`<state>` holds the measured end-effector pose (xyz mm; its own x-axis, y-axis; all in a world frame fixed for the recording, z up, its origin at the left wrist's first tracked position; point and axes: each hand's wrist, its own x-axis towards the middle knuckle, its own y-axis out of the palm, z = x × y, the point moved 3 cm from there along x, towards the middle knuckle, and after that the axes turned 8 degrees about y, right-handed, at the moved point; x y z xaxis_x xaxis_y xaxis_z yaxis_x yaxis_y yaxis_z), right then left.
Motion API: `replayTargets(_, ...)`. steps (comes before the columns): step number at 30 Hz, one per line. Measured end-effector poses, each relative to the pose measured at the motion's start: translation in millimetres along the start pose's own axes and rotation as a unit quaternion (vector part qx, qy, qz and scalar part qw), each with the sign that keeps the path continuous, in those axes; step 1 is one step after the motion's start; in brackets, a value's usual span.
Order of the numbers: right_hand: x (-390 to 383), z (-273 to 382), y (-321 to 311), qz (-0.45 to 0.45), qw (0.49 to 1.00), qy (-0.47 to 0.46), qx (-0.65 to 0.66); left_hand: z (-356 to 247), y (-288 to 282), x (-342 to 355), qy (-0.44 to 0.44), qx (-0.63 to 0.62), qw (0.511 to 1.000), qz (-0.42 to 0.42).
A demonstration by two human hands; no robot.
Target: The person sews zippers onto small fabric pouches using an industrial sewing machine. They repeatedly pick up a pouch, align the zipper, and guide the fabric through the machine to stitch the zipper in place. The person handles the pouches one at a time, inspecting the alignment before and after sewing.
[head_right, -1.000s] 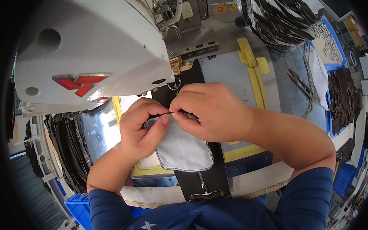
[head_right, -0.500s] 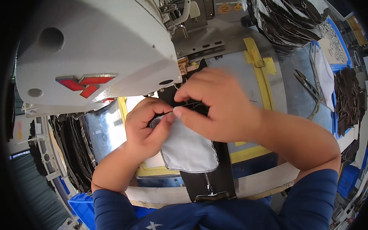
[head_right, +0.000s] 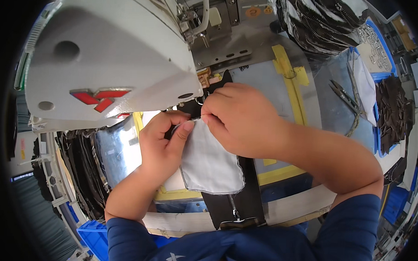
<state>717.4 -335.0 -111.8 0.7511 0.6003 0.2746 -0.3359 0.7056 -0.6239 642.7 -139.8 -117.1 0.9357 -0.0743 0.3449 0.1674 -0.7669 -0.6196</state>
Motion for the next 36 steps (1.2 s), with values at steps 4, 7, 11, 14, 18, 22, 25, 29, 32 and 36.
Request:
replayTargets(4,1.8,-4.5,3.2,-0.001,0.998,0.026,-0.049,-0.8,-2.4,3.4,-0.130,-0.020,0.991,0.038)
replayTargets(7,10.9,-11.8,4.1,0.031,0.994,0.068,-0.078,10.1,-1.7,16.3,-0.166,-0.032,0.984,0.061)
replayTargets(11,35.6,-22.9,-3.8,0.050,0.985,0.126,-0.106,28.5,-7.0,37.9,-0.072,0.120,0.984,0.106)
replayTargets(14,37.4,-24.4,-5.4,0.030,0.986,0.109,-0.126,45.5,-2.8,33.9,-0.112,0.137,0.974,0.140)
replayTargets(18,43.5,-28.3,-5.0,0.042,0.986,0.115,-0.116,47.0,-5.7,31.4,-0.066,0.153,0.979,0.121)
replayTargets(22,47.9,-41.2,-1.6,0.050,0.987,0.121,-0.090,39.9,-8.6,40.4,0.019,0.164,0.978,0.130)
replayTargets(25,51.9,-37.6,-7.5,0.080,0.983,0.138,-0.087,33.5,-8.0,42.7,0.061,0.189,0.972,0.125)
replayTargets(29,60.8,-31.4,-13.3,0.127,0.969,0.180,-0.116,35.5,-6.5,48.6,0.097,0.202,0.967,0.123)
replayTargets(32,63.4,-24.9,-18.3,0.148,0.959,0.203,-0.128,41.0,-4.8,49.5,0.152,0.163,0.972,0.075)
replayTargets(36,65.0,-24.3,-16.8,0.161,0.956,0.206,-0.137,44.2,-3.6,47.7,0.112,0.128,0.983,0.068)
